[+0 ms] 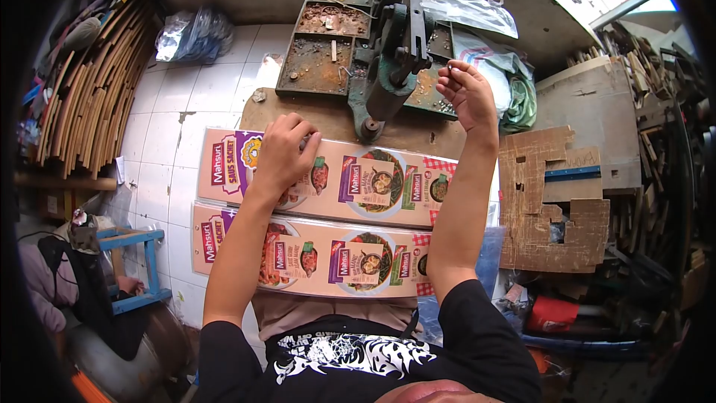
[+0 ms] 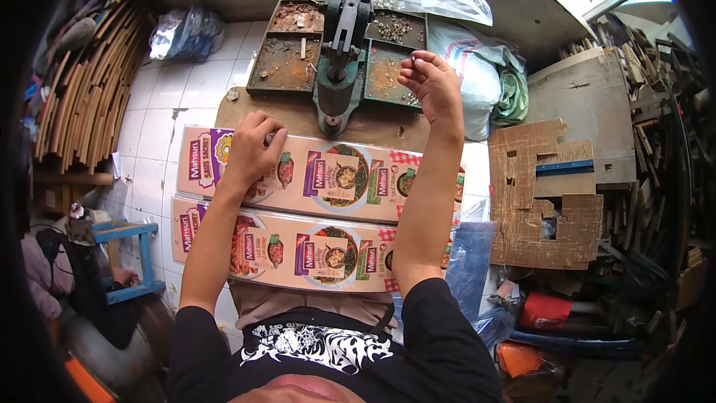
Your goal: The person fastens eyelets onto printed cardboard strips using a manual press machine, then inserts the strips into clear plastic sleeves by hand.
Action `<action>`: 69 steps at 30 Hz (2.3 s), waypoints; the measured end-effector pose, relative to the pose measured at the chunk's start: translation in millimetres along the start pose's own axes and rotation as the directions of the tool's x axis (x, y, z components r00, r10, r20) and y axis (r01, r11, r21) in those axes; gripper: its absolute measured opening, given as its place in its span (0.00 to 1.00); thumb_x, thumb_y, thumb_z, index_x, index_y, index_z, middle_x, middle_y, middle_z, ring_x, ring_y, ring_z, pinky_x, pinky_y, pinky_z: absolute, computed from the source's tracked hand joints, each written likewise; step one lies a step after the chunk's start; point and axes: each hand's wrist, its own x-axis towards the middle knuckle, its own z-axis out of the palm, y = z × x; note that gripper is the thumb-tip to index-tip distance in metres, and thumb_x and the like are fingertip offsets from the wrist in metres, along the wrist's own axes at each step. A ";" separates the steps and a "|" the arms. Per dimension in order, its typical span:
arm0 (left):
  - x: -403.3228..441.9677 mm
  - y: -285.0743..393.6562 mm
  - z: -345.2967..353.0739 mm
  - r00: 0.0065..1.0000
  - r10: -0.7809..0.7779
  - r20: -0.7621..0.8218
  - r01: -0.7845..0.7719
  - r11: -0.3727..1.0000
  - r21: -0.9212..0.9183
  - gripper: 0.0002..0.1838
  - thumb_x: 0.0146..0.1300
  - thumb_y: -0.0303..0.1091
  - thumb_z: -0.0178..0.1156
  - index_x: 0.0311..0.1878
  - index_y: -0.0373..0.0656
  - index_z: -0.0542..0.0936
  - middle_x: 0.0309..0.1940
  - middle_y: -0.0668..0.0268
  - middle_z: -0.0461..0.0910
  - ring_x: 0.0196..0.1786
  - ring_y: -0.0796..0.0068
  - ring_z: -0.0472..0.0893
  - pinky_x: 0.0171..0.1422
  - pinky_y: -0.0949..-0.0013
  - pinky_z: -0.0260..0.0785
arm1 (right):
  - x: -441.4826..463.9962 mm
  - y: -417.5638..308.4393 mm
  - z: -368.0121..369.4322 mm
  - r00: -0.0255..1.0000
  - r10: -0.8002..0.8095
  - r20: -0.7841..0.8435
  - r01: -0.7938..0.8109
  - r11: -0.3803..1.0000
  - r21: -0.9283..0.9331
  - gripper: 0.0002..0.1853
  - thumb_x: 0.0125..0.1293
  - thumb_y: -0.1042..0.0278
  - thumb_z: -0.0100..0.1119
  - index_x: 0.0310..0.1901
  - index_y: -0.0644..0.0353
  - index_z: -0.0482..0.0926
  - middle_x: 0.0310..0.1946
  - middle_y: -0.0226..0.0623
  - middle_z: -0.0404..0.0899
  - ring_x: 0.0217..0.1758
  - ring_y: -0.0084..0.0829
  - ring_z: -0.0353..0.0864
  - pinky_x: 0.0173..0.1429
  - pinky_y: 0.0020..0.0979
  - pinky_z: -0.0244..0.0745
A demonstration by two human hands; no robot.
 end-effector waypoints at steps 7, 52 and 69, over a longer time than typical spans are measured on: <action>0.7 0.3 -0.3 1.000 -0.001 0.003 0.001 1.000 0.005 0.06 0.61 0.33 0.63 0.34 0.40 0.83 0.35 0.61 0.78 0.43 0.59 0.77 0.50 0.58 0.66 | -5.2 -6.6 -0.7 0.999 -0.029 -0.042 0.031 0.998 0.058 0.10 0.71 0.77 0.53 0.50 0.69 0.78 0.39 0.44 0.83 0.39 0.32 0.85 0.47 0.35 0.87; 1.6 0.9 -1.2 1.000 -0.005 0.003 0.005 1.000 -0.018 0.06 0.61 0.33 0.64 0.33 0.41 0.82 0.35 0.61 0.78 0.41 0.57 0.77 0.50 0.57 0.68 | -73.4 -62.6 47.6 0.895 -0.401 0.194 0.441 0.738 -0.510 0.10 0.67 0.78 0.63 0.49 0.67 0.84 0.35 0.27 0.83 0.37 0.15 0.77 0.43 0.17 0.72; 1.6 -1.3 -0.7 1.000 -0.010 0.009 0.010 0.999 -0.031 0.06 0.61 0.33 0.63 0.33 0.41 0.82 0.34 0.61 0.78 0.42 0.58 0.77 0.50 0.57 0.67 | 0.4 23.1 -9.8 0.973 -0.219 -0.071 -0.003 0.296 -0.955 0.09 0.60 0.65 0.67 0.41 0.54 0.89 0.33 0.41 0.88 0.37 0.35 0.88 0.47 0.34 0.79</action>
